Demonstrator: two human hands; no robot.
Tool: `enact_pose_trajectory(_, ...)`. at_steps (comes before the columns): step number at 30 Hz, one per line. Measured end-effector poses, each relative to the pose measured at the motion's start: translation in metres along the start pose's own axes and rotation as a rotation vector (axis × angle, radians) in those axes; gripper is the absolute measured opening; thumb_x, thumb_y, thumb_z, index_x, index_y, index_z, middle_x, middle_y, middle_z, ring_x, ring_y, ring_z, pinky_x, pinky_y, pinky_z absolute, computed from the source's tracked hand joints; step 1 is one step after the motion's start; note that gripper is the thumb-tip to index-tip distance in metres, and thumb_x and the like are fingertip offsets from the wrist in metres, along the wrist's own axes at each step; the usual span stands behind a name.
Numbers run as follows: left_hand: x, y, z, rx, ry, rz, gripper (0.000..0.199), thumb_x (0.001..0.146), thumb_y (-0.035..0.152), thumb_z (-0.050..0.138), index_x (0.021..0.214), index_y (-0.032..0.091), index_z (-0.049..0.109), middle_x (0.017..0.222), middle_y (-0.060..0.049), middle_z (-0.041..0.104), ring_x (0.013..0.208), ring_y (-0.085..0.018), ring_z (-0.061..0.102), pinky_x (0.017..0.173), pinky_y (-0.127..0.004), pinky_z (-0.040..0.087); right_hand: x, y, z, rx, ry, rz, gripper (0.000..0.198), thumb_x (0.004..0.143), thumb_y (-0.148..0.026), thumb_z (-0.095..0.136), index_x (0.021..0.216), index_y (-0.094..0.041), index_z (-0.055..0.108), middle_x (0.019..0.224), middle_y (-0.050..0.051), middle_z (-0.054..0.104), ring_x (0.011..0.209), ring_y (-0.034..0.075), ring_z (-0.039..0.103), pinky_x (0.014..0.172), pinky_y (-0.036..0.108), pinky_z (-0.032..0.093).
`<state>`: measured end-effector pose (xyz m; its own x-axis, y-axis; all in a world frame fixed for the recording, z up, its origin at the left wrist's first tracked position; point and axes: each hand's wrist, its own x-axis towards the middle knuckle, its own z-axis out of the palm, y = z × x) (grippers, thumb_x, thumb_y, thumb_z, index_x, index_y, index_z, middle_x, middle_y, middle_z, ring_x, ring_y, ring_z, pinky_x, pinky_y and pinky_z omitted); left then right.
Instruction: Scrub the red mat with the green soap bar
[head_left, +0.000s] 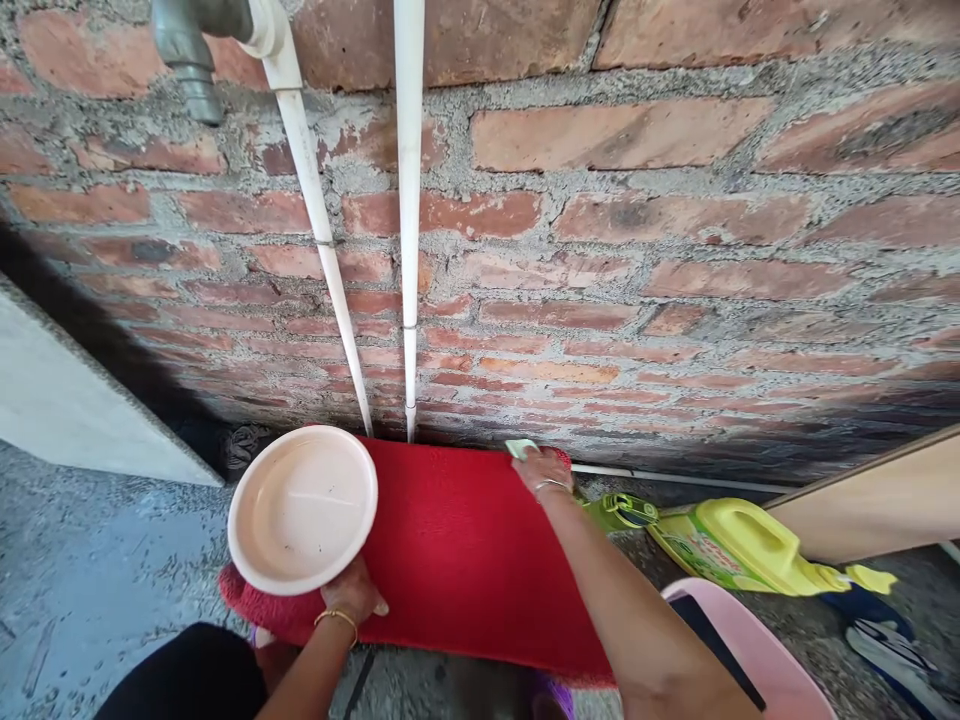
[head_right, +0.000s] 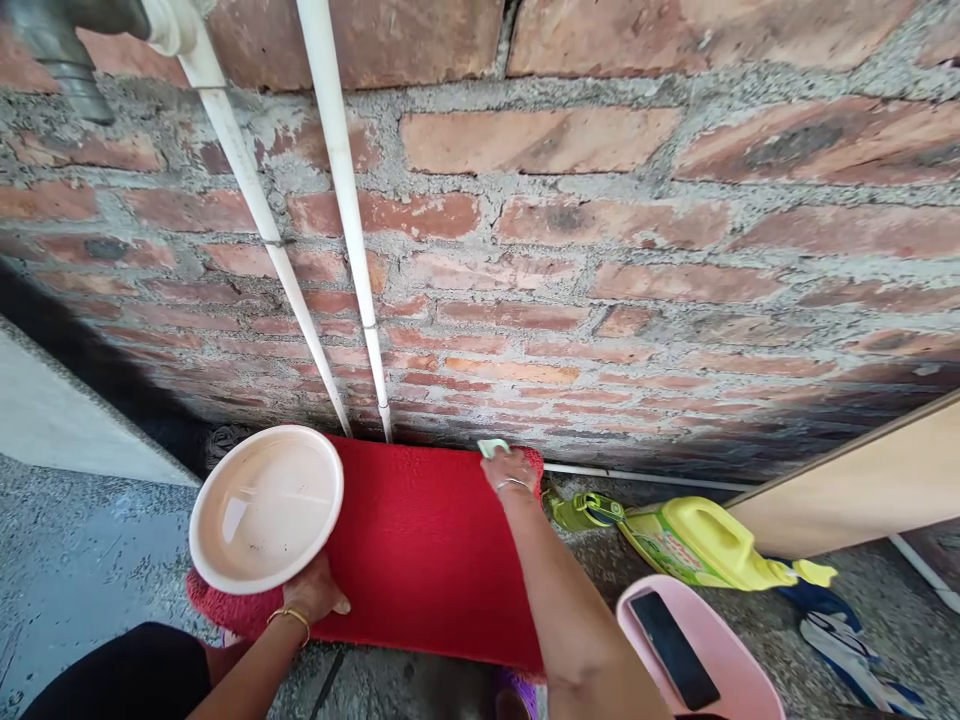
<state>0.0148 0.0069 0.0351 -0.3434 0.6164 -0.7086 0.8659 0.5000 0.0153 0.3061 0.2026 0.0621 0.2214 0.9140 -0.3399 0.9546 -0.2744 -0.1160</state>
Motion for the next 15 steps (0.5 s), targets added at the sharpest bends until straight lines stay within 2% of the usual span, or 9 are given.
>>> enact_pose_trajectory(3, 0.001, -0.001, 0.002, -0.023, -0.019, 0.002, 0.084, 0.049, 0.028, 0.083, 0.126, 0.013, 0.053, 0.137, -0.018, 0.055, 0.13, -0.031, 0.048, 0.107, -0.036, 0.04, -0.014, 0.028, -0.009, -0.014, -0.01, 0.207, 0.041, 0.09, -0.038, 0.048, 0.124, -0.017, 0.056, 0.121, 0.019, 0.054, 0.108, 0.03, 0.059, 0.085, 0.041, 0.047)
enact_pose_trajectory(5, 0.001, -0.001, 0.003, -0.03, -0.022, 0.0, 0.087, 0.049, 0.027, 0.083, 0.129, 0.012, 0.051, 0.139, -0.019, 0.052, 0.131, -0.031, 0.046, 0.107, -0.036, 0.039, -0.031, 0.021, 0.001, 0.051, -0.017, 0.198, 0.047, 0.087, -0.042, 0.049, 0.129, -0.023, 0.053, 0.123, 0.016, 0.052, 0.106, 0.027, 0.06, 0.085, 0.037, 0.046)
enact_pose_trajectory(7, 0.0, -0.001, 0.002, -0.03, -0.021, -0.013, 0.089, 0.049, 0.027, 0.083, 0.131, 0.013, 0.05, 0.141, -0.019, 0.05, 0.132, -0.031, 0.045, 0.107, -0.036, 0.039, -0.055, -0.007, 0.02, 0.142, -0.039, 0.076, 0.05, 0.085, -0.046, 0.052, 0.131, -0.026, 0.051, 0.123, 0.011, 0.051, 0.103, 0.022, 0.062, 0.086, 0.033, 0.046)
enact_pose_trajectory(10, -0.003, 0.0, -0.001, -0.01, -0.016, -0.018, 0.088, 0.05, 0.028, 0.084, 0.13, 0.015, 0.05, 0.141, -0.019, 0.051, 0.131, -0.031, 0.046, 0.106, -0.037, 0.04, -0.094, -0.071, 0.054, 0.206, -0.104, -0.108, 0.046, 0.081, -0.046, 0.057, 0.124, -0.031, 0.056, 0.122, 0.006, 0.052, 0.1, 0.019, 0.061, 0.083, 0.029, 0.046)
enact_pose_trajectory(13, -0.005, 0.001, -0.003, 0.016, 0.009, -0.003, 0.086, 0.049, 0.03, 0.084, 0.127, 0.015, 0.053, 0.139, -0.019, 0.052, 0.131, -0.032, 0.047, 0.107, -0.038, 0.04, -0.123, -0.132, 0.078, 0.209, -0.127, -0.313, 0.042, 0.078, -0.042, 0.061, 0.118, -0.031, 0.059, 0.119, 0.005, 0.053, 0.101, 0.019, 0.06, 0.082, 0.028, 0.045)
enact_pose_trajectory(15, -0.006, 0.001, -0.004, 0.012, 0.013, -0.005, 0.083, 0.049, 0.029, 0.084, 0.126, 0.015, 0.054, 0.137, -0.019, 0.054, 0.131, -0.032, 0.047, 0.106, -0.038, 0.04, -0.131, -0.154, 0.086, 0.166, -0.129, -0.421, 0.039, 0.077, -0.04, 0.061, 0.114, -0.029, 0.061, 0.118, 0.007, 0.053, 0.103, 0.021, 0.059, 0.083, 0.029, 0.044)
